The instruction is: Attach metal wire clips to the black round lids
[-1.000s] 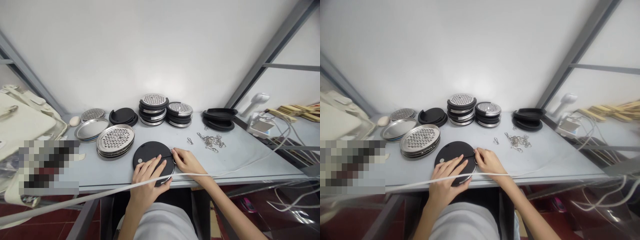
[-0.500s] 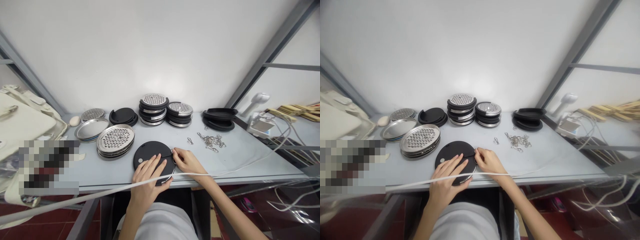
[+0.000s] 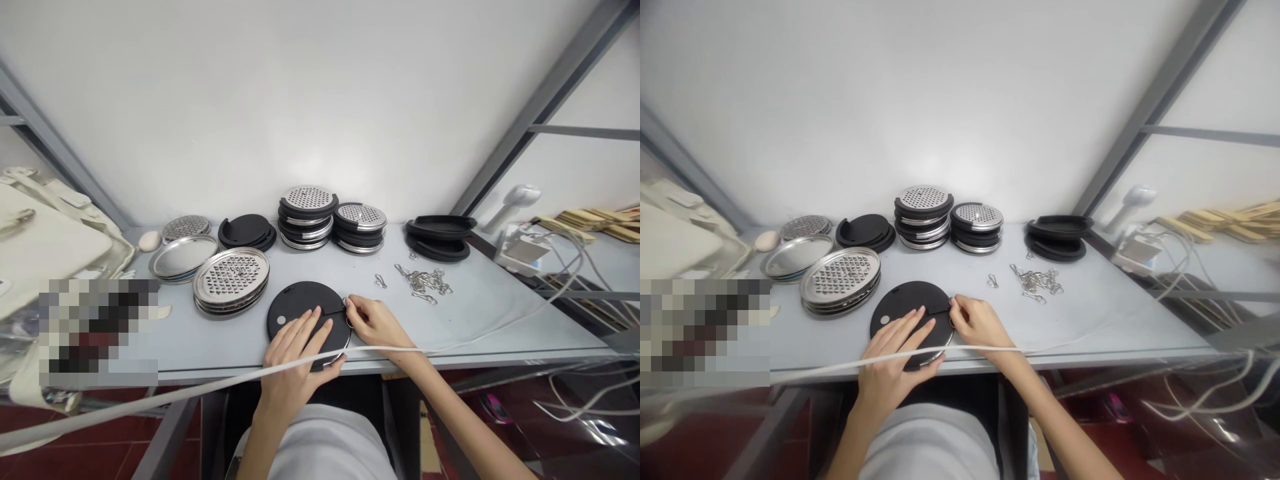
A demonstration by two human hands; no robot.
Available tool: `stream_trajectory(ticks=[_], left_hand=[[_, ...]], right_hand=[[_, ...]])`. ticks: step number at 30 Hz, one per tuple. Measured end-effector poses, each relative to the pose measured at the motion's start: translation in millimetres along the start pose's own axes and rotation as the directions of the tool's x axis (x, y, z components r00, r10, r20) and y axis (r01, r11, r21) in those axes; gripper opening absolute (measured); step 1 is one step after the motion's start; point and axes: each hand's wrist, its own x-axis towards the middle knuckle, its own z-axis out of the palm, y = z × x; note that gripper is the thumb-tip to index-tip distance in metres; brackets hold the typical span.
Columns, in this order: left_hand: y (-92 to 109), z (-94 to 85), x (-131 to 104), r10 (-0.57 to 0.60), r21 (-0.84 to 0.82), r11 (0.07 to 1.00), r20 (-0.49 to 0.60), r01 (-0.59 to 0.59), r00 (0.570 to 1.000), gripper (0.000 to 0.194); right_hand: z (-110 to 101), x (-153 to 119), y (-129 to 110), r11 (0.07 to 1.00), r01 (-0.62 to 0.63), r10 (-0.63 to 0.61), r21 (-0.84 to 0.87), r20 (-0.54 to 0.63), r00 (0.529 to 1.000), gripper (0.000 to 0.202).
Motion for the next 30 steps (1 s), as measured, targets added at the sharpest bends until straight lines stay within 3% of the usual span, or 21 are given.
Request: stream_trajectory(ticks=[30], left_hand=[[3.9, 0.2, 3.8, -0.053, -0.030, 0.998, -0.001, 0.053, 0.999, 0.038]], right_hand=[[-2.0, 1.6, -1.0, 0.999, -0.011, 0.011, 0.035, 0.001, 1.000, 0.034]])
